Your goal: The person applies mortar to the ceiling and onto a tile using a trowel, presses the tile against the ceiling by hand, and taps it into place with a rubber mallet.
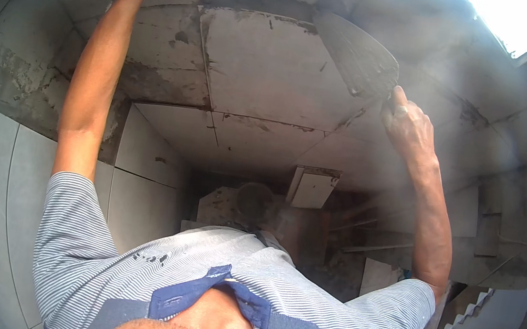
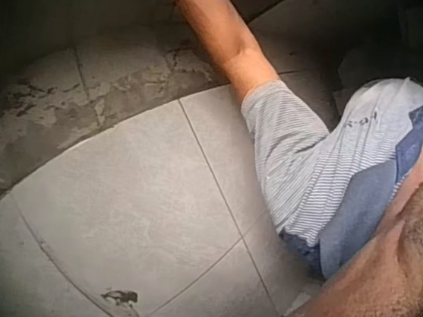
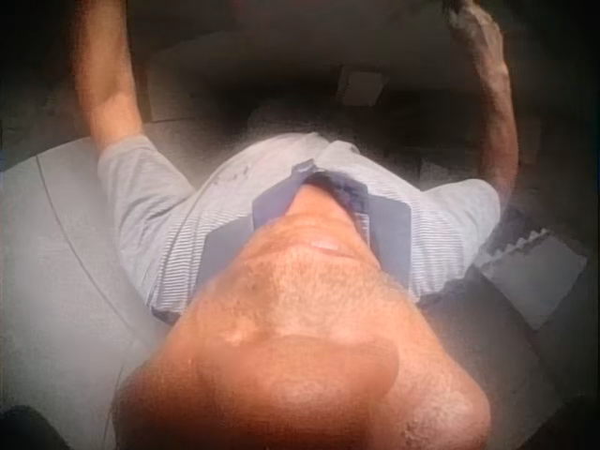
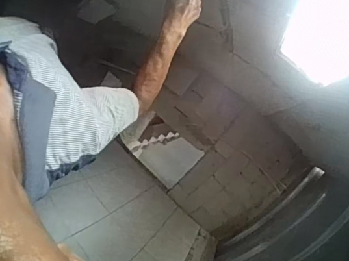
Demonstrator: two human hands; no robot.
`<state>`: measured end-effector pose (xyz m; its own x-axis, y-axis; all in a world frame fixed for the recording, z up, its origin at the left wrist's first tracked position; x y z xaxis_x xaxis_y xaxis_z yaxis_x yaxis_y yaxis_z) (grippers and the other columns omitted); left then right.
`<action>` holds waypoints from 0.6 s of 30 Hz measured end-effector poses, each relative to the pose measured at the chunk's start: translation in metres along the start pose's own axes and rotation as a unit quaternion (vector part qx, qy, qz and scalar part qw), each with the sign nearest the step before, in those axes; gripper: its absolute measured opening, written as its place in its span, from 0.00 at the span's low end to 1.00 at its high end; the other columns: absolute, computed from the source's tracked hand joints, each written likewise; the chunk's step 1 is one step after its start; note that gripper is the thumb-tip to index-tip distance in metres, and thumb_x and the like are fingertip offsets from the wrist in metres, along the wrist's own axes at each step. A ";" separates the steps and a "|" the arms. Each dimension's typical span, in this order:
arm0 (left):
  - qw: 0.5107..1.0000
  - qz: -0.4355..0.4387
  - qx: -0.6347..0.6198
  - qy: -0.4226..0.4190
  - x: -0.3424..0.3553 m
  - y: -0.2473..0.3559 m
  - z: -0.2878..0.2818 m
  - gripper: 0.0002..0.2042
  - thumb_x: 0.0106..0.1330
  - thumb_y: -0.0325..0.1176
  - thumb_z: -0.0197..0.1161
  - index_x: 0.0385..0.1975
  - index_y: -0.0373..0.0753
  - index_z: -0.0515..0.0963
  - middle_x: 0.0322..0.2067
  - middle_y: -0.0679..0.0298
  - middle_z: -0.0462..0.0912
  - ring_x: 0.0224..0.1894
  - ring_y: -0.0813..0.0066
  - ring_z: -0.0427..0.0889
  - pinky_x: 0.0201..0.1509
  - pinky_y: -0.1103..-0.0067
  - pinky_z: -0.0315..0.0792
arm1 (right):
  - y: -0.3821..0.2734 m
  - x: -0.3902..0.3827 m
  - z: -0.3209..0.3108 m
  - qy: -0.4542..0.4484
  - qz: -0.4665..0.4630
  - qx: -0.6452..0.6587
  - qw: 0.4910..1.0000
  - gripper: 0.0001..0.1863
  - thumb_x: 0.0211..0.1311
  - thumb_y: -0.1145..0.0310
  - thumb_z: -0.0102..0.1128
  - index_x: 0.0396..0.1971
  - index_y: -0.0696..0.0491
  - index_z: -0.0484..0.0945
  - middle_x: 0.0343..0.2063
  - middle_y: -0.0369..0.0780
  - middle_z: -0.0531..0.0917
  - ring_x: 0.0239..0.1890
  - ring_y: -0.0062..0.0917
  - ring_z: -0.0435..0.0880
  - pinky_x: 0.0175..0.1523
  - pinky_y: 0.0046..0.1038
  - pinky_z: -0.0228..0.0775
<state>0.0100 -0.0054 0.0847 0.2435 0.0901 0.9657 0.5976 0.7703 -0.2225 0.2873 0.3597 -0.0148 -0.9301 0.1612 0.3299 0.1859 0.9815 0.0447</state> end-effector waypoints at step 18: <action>0.998 -0.022 -0.058 0.013 0.011 0.002 -0.010 0.23 0.65 0.35 0.51 0.59 0.34 0.64 0.60 0.48 0.63 0.65 0.49 0.56 0.67 0.59 0.49 | 0.010 -0.085 0.068 0.145 0.167 0.319 0.922 0.24 0.62 0.54 0.52 0.48 0.60 0.68 0.19 0.49 0.78 0.22 0.42 0.79 0.29 0.36 0.69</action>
<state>0.0213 -0.0095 0.0938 0.2340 0.0413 0.9714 0.6914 0.6953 -0.1961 0.3470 0.3632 -0.1061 -0.7144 0.5219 0.4662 0.1366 0.7574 -0.6385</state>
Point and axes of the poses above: each hand's wrist, its own x-axis towards the middle knuckle, its own z-axis out of the palm, y = z × x, the point moved 4 cm from there along x, towards the middle knuckle
